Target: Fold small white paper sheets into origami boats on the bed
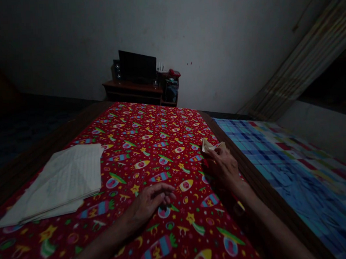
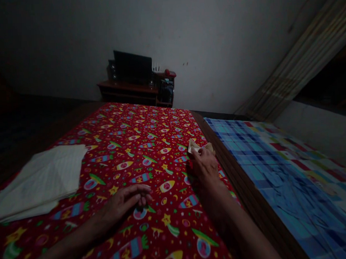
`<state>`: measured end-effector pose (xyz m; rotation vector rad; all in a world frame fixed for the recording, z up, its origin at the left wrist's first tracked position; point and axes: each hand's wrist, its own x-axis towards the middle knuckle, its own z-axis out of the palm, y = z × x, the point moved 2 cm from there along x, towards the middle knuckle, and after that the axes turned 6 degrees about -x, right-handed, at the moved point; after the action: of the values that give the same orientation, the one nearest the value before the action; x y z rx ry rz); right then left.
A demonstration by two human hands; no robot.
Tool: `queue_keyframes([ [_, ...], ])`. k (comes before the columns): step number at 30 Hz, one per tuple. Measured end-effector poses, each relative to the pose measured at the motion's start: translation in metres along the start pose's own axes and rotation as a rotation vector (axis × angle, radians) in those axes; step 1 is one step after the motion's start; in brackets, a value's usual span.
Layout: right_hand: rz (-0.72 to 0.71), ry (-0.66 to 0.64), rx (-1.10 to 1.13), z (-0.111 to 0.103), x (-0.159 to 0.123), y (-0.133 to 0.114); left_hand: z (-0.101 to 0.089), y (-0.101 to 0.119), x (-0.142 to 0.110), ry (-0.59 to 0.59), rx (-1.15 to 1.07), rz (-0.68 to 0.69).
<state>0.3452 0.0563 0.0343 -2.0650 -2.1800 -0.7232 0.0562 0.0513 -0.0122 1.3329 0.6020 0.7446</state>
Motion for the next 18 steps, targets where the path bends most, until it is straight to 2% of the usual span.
queue_keyframes([
  [4,0.014,0.052,0.005,0.001,0.018,0.011,-0.001,-0.001,-0.001,0.006,0.007,0.000],
  [6,0.041,0.035,-0.011,-0.001,0.030,0.016,0.000,0.000,-0.001,-0.002,0.015,0.005],
  [8,0.092,-0.051,0.007,-0.001,0.043,0.021,0.000,0.001,-0.002,-0.008,0.023,-0.001],
  [10,0.150,-0.216,0.031,0.002,0.057,0.024,0.000,0.002,-0.002,-0.001,0.022,-0.012],
  [11,0.157,-0.250,0.025,0.004,0.063,0.025,0.000,0.002,-0.001,0.005,0.019,-0.020],
  [14,0.208,-0.297,0.001,0.011,0.077,0.028,0.001,0.002,-0.001,0.005,0.006,-0.026],
  [18,0.244,-0.318,0.004,0.017,0.081,0.037,0.000,0.001,-0.001,-0.012,0.015,-0.008],
])
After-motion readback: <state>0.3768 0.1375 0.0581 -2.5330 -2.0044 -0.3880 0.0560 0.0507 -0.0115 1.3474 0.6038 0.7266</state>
